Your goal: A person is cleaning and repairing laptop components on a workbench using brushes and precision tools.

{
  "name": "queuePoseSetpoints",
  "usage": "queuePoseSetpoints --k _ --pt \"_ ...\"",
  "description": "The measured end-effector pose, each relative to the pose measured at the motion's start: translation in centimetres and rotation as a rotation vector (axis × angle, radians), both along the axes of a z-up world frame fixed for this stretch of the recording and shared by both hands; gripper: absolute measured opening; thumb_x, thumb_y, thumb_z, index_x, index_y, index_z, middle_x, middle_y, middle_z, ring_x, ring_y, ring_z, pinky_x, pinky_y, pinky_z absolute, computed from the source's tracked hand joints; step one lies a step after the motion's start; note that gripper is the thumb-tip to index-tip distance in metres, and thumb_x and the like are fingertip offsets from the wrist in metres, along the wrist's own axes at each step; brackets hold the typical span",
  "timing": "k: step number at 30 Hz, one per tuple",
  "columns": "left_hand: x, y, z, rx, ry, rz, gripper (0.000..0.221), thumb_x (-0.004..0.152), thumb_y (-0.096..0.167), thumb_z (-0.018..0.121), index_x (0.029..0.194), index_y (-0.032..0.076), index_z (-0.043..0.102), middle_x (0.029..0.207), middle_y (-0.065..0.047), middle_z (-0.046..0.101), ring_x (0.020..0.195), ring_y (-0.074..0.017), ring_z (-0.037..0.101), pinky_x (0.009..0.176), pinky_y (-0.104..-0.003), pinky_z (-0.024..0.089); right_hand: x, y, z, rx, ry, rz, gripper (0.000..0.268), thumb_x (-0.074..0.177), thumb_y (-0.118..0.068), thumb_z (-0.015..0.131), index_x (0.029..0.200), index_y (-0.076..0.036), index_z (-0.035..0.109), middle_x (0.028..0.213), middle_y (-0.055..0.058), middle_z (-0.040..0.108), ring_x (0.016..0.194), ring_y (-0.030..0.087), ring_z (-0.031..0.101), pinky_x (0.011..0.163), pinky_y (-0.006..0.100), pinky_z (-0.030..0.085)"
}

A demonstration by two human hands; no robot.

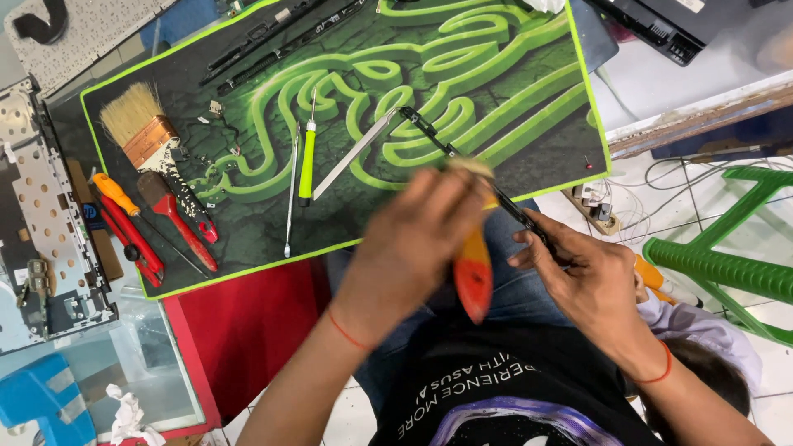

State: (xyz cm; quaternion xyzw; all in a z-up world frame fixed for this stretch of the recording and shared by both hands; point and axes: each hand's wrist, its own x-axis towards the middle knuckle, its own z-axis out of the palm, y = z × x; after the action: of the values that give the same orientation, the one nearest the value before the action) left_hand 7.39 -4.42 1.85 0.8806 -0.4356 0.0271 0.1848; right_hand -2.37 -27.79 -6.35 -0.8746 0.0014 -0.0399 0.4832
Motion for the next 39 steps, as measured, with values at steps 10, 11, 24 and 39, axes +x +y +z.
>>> queuePoseSetpoints --k 10,11,24,39 --pt "0.8 1.0 -0.8 0.063 0.015 -0.051 0.061 0.094 -0.013 0.067 0.154 -0.002 0.061 0.149 -0.02 0.062 0.118 -0.0398 0.062 0.087 -0.049 0.06 -0.6 0.6 -0.6 0.013 -0.011 -0.026 0.034 0.109 -0.015 0.074 0.139 0.0 0.078 0.094 0.002 0.089 0.084 0.011 0.087 0.083 0.023 0.069" --pt "0.8 1.2 -0.7 0.06 0.026 -0.057 0.059 0.094 -0.01 0.067 0.153 -0.003 0.062 0.15 -0.023 0.061 0.119 -0.0416 0.062 0.096 -0.05 0.058 -0.8 0.8 -0.6 0.039 -0.006 -0.038 0.034 0.109 -0.014 0.074 0.138 0.002 0.078 0.097 0.005 0.089 0.083 0.013 0.087 0.083 0.024 0.07" --pt "-1.4 -1.1 0.2 -0.171 0.339 -0.272 0.044 0.1 -0.007 0.066 0.144 -0.006 0.061 0.138 -0.019 0.063 0.124 -0.0432 0.063 0.112 -0.052 0.057 -1.4 -0.3 -4.6 -0.037 0.017 -0.085 0.032 0.103 -0.025 0.081 0.128 -0.005 0.084 0.066 -0.002 0.044 0.06 0.009 0.035 0.051 0.031 0.038" --pt "2.8 3.4 -0.6 -0.508 0.259 0.292 0.023 0.112 0.005 0.072 0.134 0.0 0.077 0.128 -0.014 0.076 0.117 -0.0251 0.078 0.103 -0.032 0.067 0.0 -3.7 4.9 0.287 -0.244 -0.295 0.023 0.124 0.001 0.06 0.127 0.024 0.063 0.097 0.03 0.068 0.084 0.033 0.071 0.082 0.04 0.062"
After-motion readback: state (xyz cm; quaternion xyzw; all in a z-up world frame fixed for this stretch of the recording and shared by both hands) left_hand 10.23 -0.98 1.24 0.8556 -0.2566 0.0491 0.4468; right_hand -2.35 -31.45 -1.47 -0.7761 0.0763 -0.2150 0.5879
